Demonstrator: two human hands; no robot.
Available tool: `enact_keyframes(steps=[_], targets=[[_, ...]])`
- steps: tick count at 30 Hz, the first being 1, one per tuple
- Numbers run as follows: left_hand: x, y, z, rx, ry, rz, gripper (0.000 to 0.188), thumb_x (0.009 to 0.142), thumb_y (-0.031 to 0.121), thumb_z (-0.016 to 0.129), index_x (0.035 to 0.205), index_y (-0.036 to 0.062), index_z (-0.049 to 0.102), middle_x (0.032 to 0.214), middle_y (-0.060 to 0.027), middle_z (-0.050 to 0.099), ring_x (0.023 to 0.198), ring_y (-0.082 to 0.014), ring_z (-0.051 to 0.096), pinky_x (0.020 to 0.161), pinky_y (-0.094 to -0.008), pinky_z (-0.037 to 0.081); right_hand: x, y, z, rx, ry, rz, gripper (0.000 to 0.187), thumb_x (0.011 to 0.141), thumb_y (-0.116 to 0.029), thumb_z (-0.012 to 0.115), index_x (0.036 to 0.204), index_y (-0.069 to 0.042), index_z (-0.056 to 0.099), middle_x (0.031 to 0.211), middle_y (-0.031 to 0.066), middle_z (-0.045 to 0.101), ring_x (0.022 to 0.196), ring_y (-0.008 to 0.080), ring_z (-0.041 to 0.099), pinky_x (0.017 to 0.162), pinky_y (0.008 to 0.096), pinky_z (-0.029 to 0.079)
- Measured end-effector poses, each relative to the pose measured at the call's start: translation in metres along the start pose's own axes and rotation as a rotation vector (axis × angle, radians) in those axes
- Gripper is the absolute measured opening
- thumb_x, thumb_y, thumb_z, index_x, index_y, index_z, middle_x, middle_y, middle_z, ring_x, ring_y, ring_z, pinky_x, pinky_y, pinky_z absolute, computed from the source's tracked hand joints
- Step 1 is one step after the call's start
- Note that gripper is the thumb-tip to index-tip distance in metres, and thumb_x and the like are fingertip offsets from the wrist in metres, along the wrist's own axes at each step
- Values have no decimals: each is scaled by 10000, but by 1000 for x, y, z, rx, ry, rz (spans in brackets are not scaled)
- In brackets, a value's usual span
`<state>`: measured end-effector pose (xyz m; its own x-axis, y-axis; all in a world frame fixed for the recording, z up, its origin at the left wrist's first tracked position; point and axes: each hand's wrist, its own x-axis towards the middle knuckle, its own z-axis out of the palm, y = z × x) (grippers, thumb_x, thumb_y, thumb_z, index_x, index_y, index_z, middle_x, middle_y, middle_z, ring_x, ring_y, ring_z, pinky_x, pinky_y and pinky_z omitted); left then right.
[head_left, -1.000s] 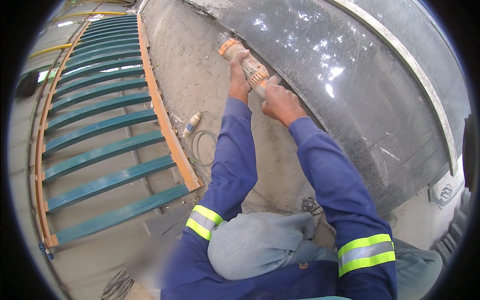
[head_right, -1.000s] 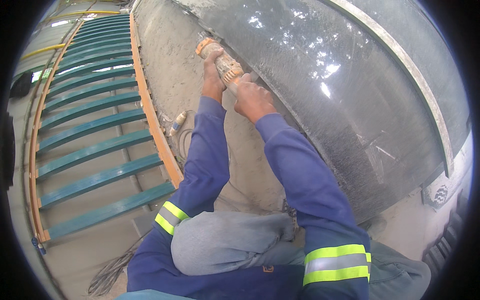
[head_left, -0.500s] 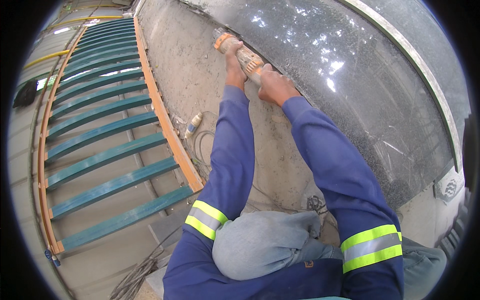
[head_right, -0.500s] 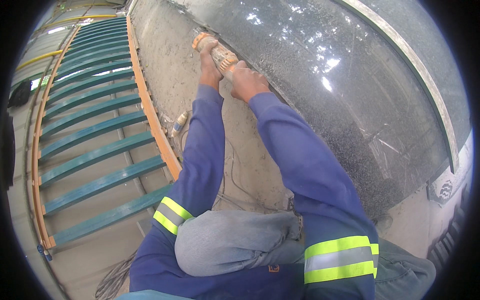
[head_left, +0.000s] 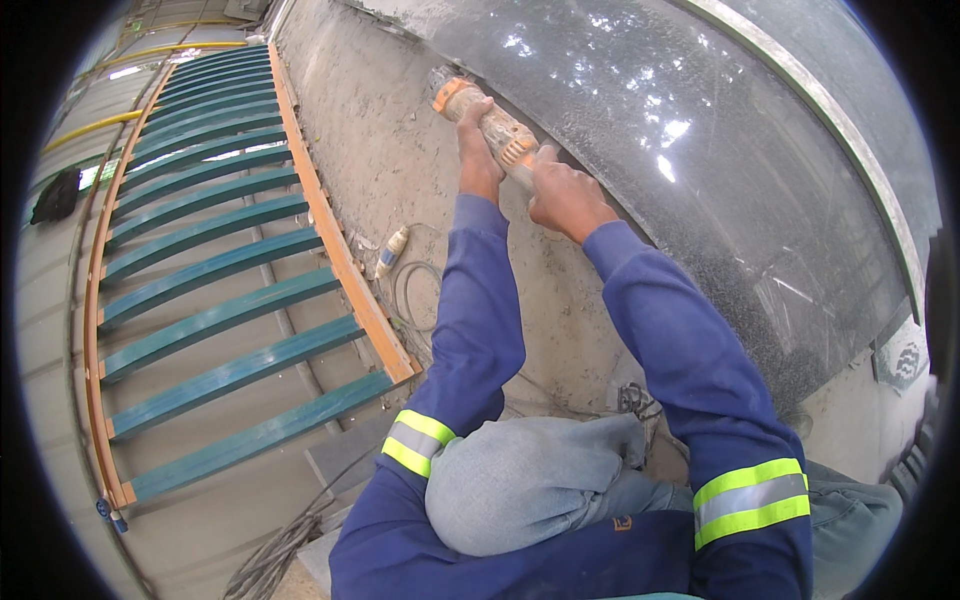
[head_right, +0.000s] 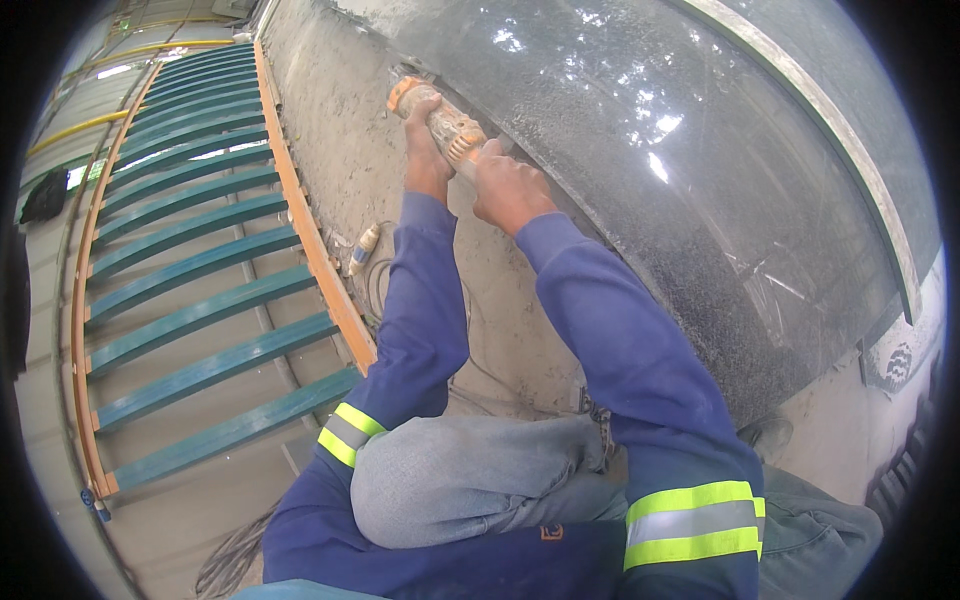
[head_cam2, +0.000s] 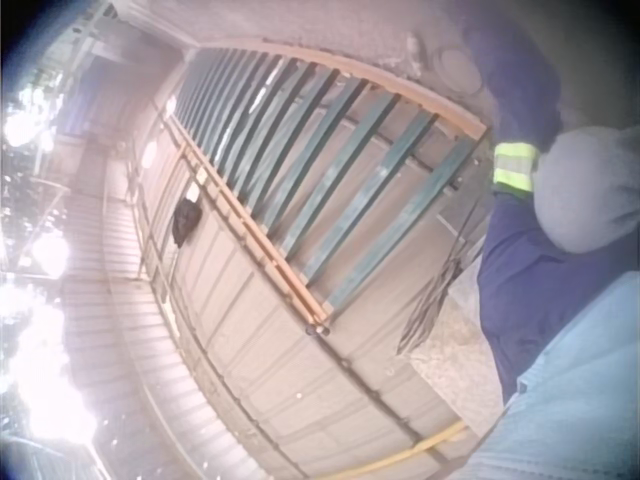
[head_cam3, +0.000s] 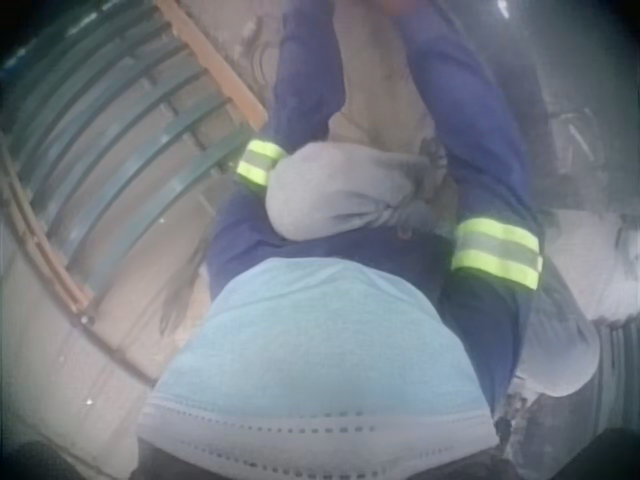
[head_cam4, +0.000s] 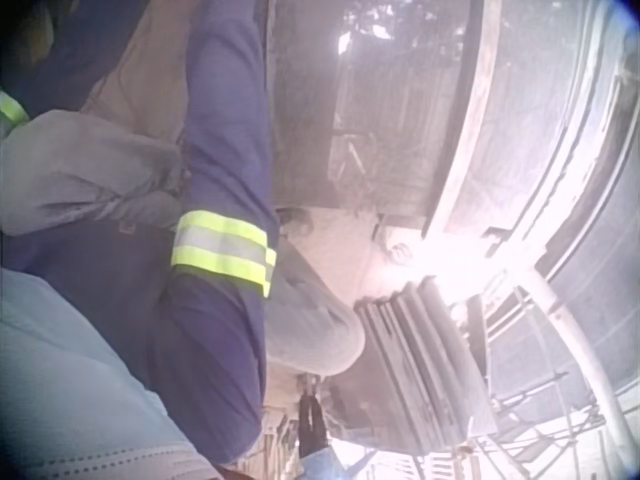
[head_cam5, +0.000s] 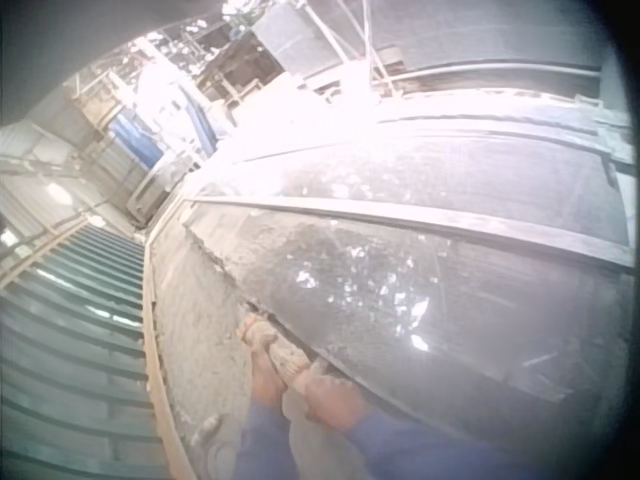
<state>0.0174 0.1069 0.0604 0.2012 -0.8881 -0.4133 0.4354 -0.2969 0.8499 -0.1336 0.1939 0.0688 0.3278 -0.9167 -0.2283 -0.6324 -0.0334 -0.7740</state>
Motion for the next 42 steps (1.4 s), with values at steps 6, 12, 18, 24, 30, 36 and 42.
enact_keyframes(steps=[6, 12, 18, 24, 30, 36, 42], targets=[[8, 0, -1, 16, -19, -1, 364, 816, 221, 658, 1097, 39, 513, 907, -108, 561, 740, -277, 642, 648, -438, 581, 4, 1, -3, 22, -10, -3, 370, 780, -55, 623, 1081, 55, 440, 995, 333, 678, 968, 447, 689, 839, 502, 558], [28, 1, -6, -4, -32, 14, 340, 818, 227, 658, 1074, 53, 519, 869, -104, 560, 707, -287, 632, 633, -456, 565, 25, 1, 3, -19, -12, 13, 437, 779, -91, 708, 1123, 41, 473, 1038, 278, 698, 1005, 394, 704, 851, 454, 568], [56, 12, -13, 5, 16, -20, 307, 813, 205, 663, 1039, 58, 515, 841, -104, 565, 672, -289, 622, 627, -462, 563, 48, -9, 2, 54, -40, 55, 400, 799, -55, 607, 1155, 46, 455, 1087, 317, 672, 1064, 438, 667, 906, 490, 529], [44, 4, -11, 9, -2, -21, 341, 810, 214, 670, 1067, 48, 519, 869, -108, 572, 704, -289, 632, 645, -456, 569, 34, -4, 1, 27, -42, 69, 475, 790, -98, 698, 1181, 48, 470, 1097, 283, 684, 1068, 377, 686, 903, 460, 546], [0, -4, 4, 21, 32, -23, 370, 811, 234, 668, 1085, 38, 515, 887, -107, 571, 733, -276, 637, 670, -443, 584, -2, 3, -4, 41, -30, 29, 371, 801, -42, 597, 1122, 54, 437, 1022, 335, 676, 992, 449, 685, 860, 507, 545], [-2, -9, 6, 16, 38, 5, 376, 812, 240, 659, 1099, 40, 518, 899, -101, 564, 743, -268, 639, 679, -444, 589, -6, 6, -4, 18, -13, 26, 383, 799, -53, 608, 1115, 48, 417, 990, 334, 679, 958, 459, 688, 846, 517, 548], [13, -5, -4, 28, 7, 23, 354, 823, 253, 626, 1073, 26, 518, 875, -154, 592, 740, -324, 649, 668, -475, 577, 7, 5, 0, 24, -27, -5, 357, 811, -50, 592, 1114, 55, 434, 998, 326, 683, 976, 451, 689, 848, 502, 550]])
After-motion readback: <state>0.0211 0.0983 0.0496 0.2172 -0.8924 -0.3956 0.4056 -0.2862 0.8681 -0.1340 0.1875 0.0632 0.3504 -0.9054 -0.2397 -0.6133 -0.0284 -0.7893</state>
